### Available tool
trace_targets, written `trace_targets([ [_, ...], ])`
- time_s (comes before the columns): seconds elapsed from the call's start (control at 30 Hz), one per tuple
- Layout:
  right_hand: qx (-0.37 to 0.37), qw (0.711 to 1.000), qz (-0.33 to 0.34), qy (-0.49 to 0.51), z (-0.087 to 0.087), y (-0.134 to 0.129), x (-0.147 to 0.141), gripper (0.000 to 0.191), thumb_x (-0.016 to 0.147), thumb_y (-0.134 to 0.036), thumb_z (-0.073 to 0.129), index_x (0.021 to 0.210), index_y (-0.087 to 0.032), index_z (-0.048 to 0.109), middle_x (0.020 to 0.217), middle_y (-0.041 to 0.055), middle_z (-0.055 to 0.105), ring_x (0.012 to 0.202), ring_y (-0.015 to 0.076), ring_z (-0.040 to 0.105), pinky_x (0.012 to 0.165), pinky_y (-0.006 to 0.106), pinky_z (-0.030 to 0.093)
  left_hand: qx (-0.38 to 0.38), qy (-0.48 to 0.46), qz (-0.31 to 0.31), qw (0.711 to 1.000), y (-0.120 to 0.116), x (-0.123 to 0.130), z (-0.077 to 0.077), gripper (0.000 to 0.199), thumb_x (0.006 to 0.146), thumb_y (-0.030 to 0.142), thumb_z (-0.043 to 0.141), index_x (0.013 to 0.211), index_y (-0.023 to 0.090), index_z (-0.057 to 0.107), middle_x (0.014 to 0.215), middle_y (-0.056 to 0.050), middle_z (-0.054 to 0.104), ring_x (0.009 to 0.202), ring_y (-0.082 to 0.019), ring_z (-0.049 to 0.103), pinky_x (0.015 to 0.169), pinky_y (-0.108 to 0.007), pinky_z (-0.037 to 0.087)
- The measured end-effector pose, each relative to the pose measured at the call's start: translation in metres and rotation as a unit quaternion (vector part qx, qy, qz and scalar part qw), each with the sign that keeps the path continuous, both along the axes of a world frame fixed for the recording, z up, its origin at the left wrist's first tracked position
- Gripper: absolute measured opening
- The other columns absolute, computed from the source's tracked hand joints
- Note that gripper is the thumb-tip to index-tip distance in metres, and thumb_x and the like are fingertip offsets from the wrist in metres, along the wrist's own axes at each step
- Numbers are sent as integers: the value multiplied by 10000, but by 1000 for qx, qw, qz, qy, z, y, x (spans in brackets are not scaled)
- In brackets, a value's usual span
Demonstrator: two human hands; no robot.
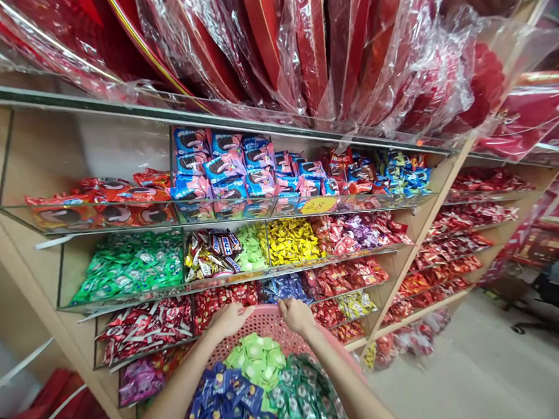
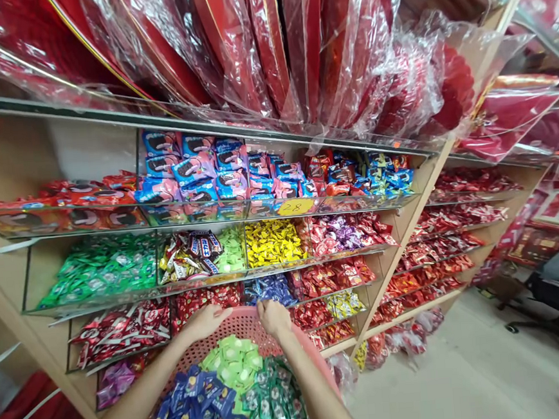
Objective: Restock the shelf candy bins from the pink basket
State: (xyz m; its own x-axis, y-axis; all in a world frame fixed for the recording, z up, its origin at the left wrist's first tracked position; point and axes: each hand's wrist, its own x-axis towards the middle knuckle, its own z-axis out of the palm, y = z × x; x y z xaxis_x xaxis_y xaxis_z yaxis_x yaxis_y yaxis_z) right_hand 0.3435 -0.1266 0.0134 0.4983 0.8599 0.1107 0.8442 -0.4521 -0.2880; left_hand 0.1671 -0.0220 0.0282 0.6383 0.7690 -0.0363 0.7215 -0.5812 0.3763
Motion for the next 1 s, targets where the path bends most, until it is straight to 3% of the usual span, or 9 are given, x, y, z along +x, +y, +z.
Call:
trace_targets([
  [0.17, -19, 1000, 16, 2, 0, -1, -2, 560, 863, -485, 162, 836, -198, 642, 873, 111, 659, 815, 193, 610, 660, 266, 393, 74, 27, 21, 997, -14, -1, 1, 541, 781, 597, 241, 833, 179, 580, 861, -111, 622, 758, -214, 580, 599, -263, 364],
  [0.27, -20, 999, 28, 10, 1, 0, -3, 570, 866, -477, 152, 837, -187, 643, 870, 120, 658, 816, 201, 611, 663, 273, 398, 126, 35, 15, 991, -32, 2, 16, 434, 800, 513, 317, 924, 182, 570, 934, -113, 609, 847, -229, 566, 657, -277, 374],
  [0.37, -19, 999, 35, 19, -1, 1, -3, 563, 868, -466, 151, 853, -186, 639, 874, 120, 658, 828, 198, 610, 685, 276, 400, 108, 23, -34, 993, -52, 0, 51, 377, 783, 497, 376, 840, 192, 591, 850, -69, 621, 798, -202, 569, 637, -253, 369],
  [0.47, -18, 999, 37, 20, -5, 0, 0, 575, 865, -473, 140, 842, -185, 637, 872, 118, 659, 835, 201, 608, 695, 280, 402, 88, -73, -117, 986, -57, -4, 98, 355, 798, 473, 369, 801, 207, 603, 788, -10, 624, 717, -140, 559, 613, -215, 361],
  [0.53, -16, 999, 38, 20, -8, -2, 3, 584, 863, -480, 129, 838, -188, 635, 870, 116, 659, 836, 205, 608, 695, 285, 405, 64, -129, -173, 974, -46, -2, 127, 316, 797, 430, 396, 802, 198, 611, 759, 8, 627, 687, -116, 553, 614, -198, 365],
  [0.63, -14, 999, 41, 26, -11, -8, 7, 576, 862, -486, 130, 843, -203, 631, 872, 100, 660, 841, 212, 606, 698, 296, 406, 132, -154, -136, 970, -15, 11, 151, 228, 752, 346, 474, 757, 174, 624, 756, 1, 633, 691, -118, 547, 619, -195, 360],
  [0.77, -22, 998, 42, 35, -9, -14, 10, 585, 858, -503, 129, 833, -208, 634, 876, 93, 660, 855, 218, 603, 701, 297, 404, 183, -61, -103, 976, 16, 33, 148, 160, 680, 297, 538, 703, 189, 655, 706, 3, 644, 683, -126, 546, 600, -189, 344],
  [1.0, -15, 998, 55, 24, 5, -20, 15, 580, 858, -497, 135, 846, -207, 637, 871, 107, 660, 847, 219, 608, 688, 291, 410, 173, -30, -81, 981, 20, 48, 129, 207, 661, 352, 547, 690, 189, 670, 673, 4, 647, 643, -121, 545, 556, -181, 330],
])
